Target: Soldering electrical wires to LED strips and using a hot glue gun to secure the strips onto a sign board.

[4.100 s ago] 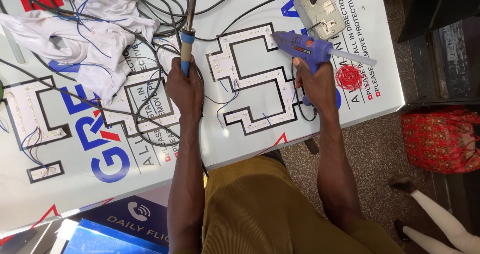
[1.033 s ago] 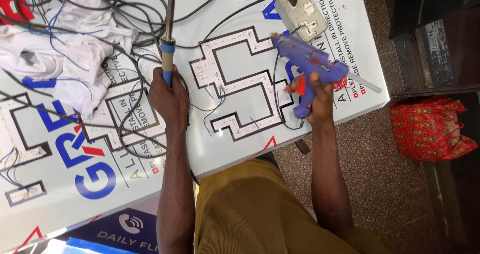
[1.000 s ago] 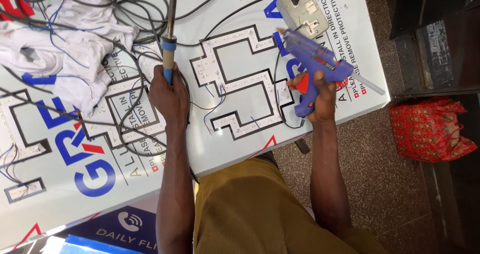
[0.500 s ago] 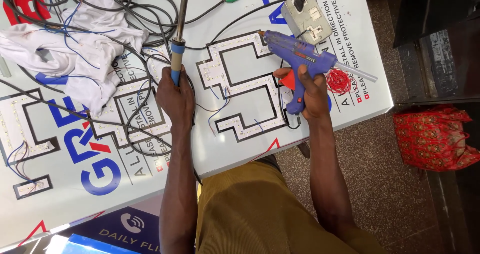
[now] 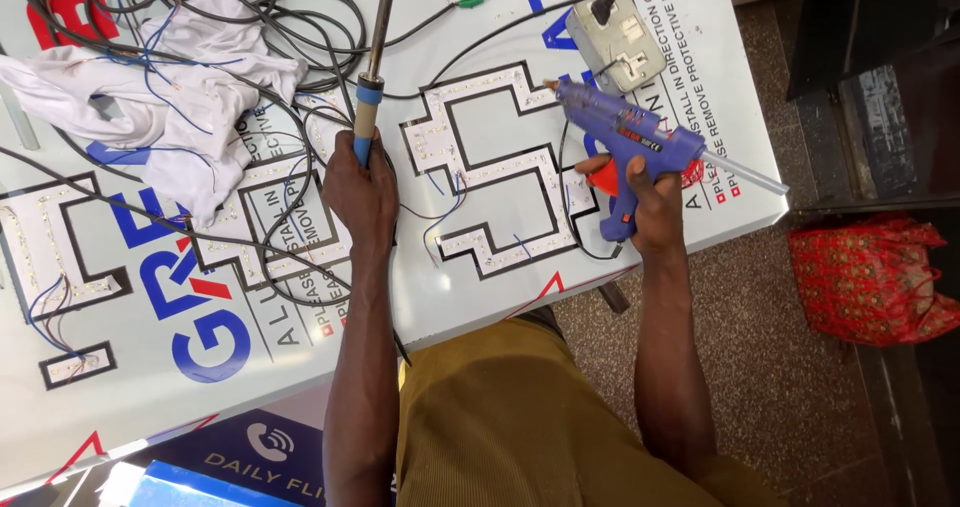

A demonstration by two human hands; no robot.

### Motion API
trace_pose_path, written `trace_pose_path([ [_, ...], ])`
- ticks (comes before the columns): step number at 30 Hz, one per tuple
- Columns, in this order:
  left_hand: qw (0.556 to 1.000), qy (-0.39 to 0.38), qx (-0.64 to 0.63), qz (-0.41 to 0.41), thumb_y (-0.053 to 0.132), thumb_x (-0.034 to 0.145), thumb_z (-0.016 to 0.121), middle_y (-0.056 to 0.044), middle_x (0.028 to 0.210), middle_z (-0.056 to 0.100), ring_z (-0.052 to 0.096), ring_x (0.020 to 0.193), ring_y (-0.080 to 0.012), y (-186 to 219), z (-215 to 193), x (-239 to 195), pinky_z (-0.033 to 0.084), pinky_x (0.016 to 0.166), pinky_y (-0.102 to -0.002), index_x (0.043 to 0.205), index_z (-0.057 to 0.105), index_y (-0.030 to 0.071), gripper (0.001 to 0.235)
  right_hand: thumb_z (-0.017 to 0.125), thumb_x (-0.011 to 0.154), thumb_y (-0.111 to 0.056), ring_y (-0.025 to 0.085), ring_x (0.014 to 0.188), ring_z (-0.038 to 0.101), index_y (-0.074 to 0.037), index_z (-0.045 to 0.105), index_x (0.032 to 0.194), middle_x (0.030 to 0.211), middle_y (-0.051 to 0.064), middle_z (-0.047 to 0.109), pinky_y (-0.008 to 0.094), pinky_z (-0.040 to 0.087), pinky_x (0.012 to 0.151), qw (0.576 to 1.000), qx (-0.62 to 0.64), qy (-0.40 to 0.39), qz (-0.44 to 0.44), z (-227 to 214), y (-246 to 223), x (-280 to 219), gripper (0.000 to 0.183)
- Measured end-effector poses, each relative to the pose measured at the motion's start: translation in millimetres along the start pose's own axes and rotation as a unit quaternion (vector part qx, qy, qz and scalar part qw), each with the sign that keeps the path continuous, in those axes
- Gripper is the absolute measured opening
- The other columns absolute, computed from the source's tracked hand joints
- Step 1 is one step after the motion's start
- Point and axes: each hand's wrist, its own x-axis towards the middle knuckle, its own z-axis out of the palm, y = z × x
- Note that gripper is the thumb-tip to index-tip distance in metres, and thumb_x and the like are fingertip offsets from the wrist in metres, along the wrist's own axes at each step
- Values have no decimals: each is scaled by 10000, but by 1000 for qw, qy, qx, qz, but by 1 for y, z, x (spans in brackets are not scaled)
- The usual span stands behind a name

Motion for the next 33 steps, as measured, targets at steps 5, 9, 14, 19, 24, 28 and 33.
trace_pose_path([
  [5, 1000, -2, 8, -11, 299, 1179, 681, -86, 725, 625, 724, 681, -378, 4, -2, 1, 557, 720, -531, 1039, 658, 105, 241, 701, 1134, -487, 228, 860, 799, -11, 662, 1390, 998, 185, 804, 407, 703, 919, 999, 6, -15, 45, -7, 3, -36, 542],
  [9, 1000, -3, 7, -14, 310, 1173, 681, -90, 732, 631, 732, 686, -389, 3, -1, -2, 554, 713, -542, 1047, 660, 106, 241, 701, 1152, -454, 291, 1091, 800, -14, 680, 1436, 1136, 202, 810, 513, 633, 1075, 997, -67, -35, 36, -30, 41, -61, 524],
  [14, 1000, -1, 0, -8, 334, 1192, 654, -103, 733, 635, 737, 696, -410, 3, -2, -1, 563, 717, -563, 1042, 652, 100, 278, 655, 1200, -434, 285, 949, 827, -50, 751, 1132, 895, 139, 780, 505, 664, 983, 997, -71, -29, 6, -12, 13, -64, 402],
  [19, 1000, -4, 15, -7, 345, 1187, 663, -102, 733, 635, 740, 696, -407, 0, 0, 0, 560, 713, -567, 1045, 654, 96, 286, 727, 1198, -316, 298, 880, 839, -40, 772, 1022, 818, 148, 774, 487, 675, 901, 992, -127, -27, 0, -15, 14, -72, 330],
  [24, 1000, -8, 16, 7, 351, 1191, 671, -120, 746, 643, 749, 749, -442, -1, 1, -2, 569, 747, -584, 1053, 635, 106, 284, 774, 1159, -228, 257, 777, 827, -17, 790, 994, 767, 123, 764, 402, 650, 753, 986, -161, 8, 53, -11, 7, -81, 268],
  [28, 1000, -7, 9, 10, 358, 1195, 656, -130, 748, 649, 746, 753, -465, -2, 0, -3, 563, 741, -599, 1058, 629, 102, 292, 758, 1158, -176, 252, 753, 822, -8, 787, 974, 753, 123, 753, 397, 636, 721, 981, -178, 12, 72, -4, -7, -84, 251],
  [33, 1000, 6, 4, 26, 326, 1187, 679, -136, 738, 650, 747, 749, -467, 0, 0, -1, 570, 741, -599, 1040, 626, 98, 277, 789, 1114, -124, 253, 719, 801, 48, 789, 1047, 772, 149, 751, 429, 629, 732, 982, -171, 8, 75, 10, -27, -78, 185],
])
